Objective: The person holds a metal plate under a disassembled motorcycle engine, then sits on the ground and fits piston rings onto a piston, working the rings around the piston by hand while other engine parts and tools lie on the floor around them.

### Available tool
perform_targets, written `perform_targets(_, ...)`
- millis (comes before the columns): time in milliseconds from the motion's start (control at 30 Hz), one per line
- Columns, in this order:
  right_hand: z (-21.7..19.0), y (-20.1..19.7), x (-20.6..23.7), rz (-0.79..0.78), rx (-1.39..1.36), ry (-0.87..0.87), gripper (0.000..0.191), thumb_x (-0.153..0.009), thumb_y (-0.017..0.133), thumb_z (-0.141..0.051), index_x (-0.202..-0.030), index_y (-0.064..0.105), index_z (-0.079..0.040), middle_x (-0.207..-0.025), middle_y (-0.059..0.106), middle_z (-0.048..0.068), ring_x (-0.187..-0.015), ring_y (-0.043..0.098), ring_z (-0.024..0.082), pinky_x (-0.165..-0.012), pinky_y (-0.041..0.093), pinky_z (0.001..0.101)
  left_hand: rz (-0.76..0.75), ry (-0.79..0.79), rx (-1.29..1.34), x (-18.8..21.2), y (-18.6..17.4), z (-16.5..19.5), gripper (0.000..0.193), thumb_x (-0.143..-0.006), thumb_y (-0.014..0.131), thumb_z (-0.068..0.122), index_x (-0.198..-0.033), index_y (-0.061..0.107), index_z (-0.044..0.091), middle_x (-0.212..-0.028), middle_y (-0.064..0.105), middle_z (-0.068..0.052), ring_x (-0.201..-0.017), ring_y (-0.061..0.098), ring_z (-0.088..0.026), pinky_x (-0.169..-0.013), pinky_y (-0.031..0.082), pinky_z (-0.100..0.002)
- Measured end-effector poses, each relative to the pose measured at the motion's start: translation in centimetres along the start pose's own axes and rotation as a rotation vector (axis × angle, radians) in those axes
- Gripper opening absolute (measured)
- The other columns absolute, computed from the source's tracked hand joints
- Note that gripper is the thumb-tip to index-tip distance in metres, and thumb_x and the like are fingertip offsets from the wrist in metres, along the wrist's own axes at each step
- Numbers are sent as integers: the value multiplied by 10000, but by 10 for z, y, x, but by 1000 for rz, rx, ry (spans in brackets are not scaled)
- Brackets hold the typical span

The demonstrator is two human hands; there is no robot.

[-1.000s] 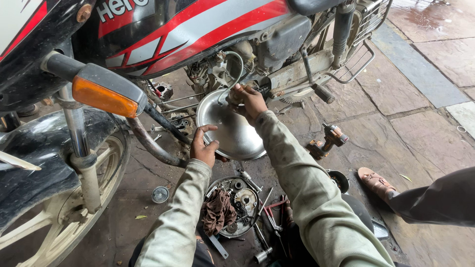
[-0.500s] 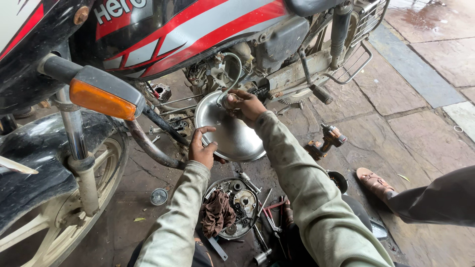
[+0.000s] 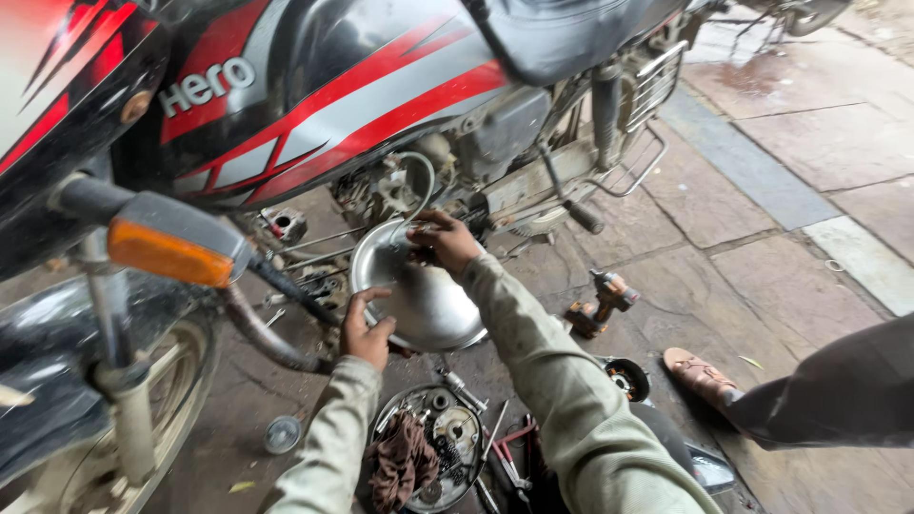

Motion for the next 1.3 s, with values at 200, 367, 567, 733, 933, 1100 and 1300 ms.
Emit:
perform_targets(200,-12,-17,2,43,-7,-105,255,-876,800,-46,-1099,678,-25,-930,704,50,-804,702,171,-653,617,350,-29,55,84,-6,16,-14,497,-728,618,-93,-1191,631,87,-1252,630,-96,-1202,578,-229,-1060,448,-359)
perform_targets(367,-2,-18,-12,72,10,-177,189,-938,764,-102,-1053,707,37,-983,744,75,-786,696,156,-635,562,307,-10,-54,1,1,7,-11,429,-783,649,-78,-1177,633,89,-1240,640,-98,-1180,587,-241,-1047,443,-373)
perform_targets(567,20,-32,-25,114,38,-52,246,-953,615,-254,-1083,683,-57,-929,698,55,-591,599,165,-455,505,304,10,-25,18,5,7,7,414,-784,635,-98,-1158,643,78,-1256,650,-104,-1218,588,-236,-1083,409,-359)
perform_targets(733,18,-30,-32,-12,114,-379,228,-1027,782,-175,-1098,650,-2,-1144,741,103,-928,679,119,-737,553,262,-30,-167,213,6,17,-3,467,-797,599,-115,-1211,624,100,-1220,625,-110,-1077,577,-273,-919,455,-409)
perform_targets(933,47,-34,-29,60,-18,24,201,-979,592,-295,-1090,649,-137,-1048,726,-17,-886,657,99,-583,524,294,12,-154,101,10,9,-1,447,-773,608,-128,-1158,630,98,-1256,603,-51,-1137,586,-184,-1004,482,-335)
perform_targets(1100,42,-24,-19,-33,-63,55,244,-997,647,-289,-1165,671,-113,-1058,678,0,-927,644,115,-732,577,322,14,-214,108,12,11,13,449,-809,594,-148,-1183,625,97,-1230,591,-99,-975,620,-229,-798,545,-382)
perform_targets(1300,43,-30,-16,-115,-149,54,354,-1042,613,-322,-1331,690,-133,-1219,635,37,-969,641,131,-861,607,366,-46,-304,342,16,26,11,444,-856,541,-130,-1219,584,122,-1111,598,-135,-723,651,-226,-429,584,-365)
Point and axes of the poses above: each hand's wrist, its own x-axis away from the middle knuckle, its own y-axis out of the palm, z = x × y, the point moved 7 cm from there along -x, towards the middle knuckle
